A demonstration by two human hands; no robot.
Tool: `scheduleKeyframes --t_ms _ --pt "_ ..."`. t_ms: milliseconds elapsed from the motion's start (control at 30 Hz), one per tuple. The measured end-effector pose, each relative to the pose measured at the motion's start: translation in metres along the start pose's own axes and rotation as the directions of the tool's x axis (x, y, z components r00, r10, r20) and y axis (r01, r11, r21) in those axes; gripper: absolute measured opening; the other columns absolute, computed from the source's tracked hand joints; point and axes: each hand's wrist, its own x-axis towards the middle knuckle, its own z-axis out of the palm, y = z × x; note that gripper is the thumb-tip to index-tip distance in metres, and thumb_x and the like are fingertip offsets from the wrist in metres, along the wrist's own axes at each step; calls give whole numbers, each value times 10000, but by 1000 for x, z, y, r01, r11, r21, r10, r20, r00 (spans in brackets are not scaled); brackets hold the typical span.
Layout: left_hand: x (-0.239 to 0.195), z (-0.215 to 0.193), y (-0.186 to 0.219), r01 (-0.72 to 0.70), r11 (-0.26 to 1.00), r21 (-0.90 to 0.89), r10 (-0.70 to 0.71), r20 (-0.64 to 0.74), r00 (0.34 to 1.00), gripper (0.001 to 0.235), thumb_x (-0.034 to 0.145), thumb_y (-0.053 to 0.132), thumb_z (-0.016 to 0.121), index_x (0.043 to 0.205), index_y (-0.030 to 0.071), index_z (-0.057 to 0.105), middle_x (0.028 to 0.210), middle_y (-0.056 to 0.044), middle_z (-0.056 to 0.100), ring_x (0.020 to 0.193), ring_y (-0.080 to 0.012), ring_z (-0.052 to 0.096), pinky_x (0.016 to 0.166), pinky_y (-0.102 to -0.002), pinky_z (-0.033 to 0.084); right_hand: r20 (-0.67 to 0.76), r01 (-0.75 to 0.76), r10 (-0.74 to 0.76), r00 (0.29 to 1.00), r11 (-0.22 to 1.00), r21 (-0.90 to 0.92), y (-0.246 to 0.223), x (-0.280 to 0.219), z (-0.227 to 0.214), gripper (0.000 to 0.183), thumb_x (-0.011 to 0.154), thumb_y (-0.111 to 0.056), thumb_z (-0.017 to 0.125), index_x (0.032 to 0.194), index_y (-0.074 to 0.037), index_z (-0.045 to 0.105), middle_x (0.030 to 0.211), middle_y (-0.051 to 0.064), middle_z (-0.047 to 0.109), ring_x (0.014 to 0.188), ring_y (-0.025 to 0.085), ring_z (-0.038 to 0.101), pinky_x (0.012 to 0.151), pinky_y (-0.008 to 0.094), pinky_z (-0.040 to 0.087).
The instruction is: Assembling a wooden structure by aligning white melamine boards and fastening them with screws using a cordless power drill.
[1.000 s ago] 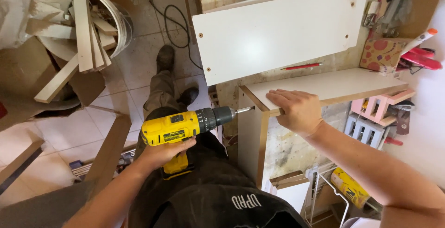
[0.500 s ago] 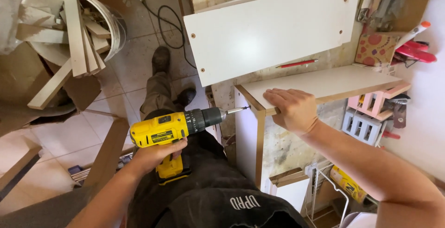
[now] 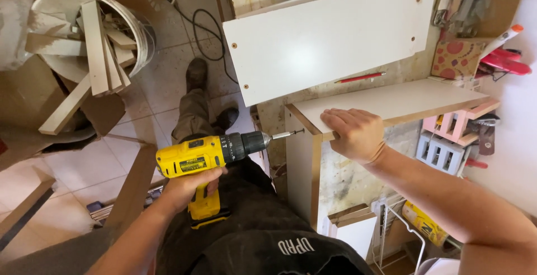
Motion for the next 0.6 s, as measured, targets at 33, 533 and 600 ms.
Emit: scheduleKeyframes --t_ms 33,533,600 --pt "2 1 -1 -4 1000 2 4 3 1000 248 994 146 729 838 -47 738 523 -145 617 460 -268 631 544 -418 559 -3 0 0 1000 1000 -4 5 -3 5 387 759 -62 601 1061 -205 797 953 -32 804 888 142 794 797 264 601" --pt "9 27 4 58 994 -92 -60 -13 998 236 998 130 728 862 -64 740 528 -134 579 457 -270 612 502 -408 544 2 9 -9 1000 1000 9 0 2 -1 397 739 -49 605 1062 -182 793 948 -8 796 888 153 792 791 270 597" --pt "13 28 13 48 998 -44 -47 21 999 319 1005 172 735 749 -15 708 524 -104 592 471 -240 627 513 -385 538 1 17 -17 1000 1000 19 5 -2 8 365 770 -59 608 1061 -189 786 955 -4 795 884 157 791 767 280 602"
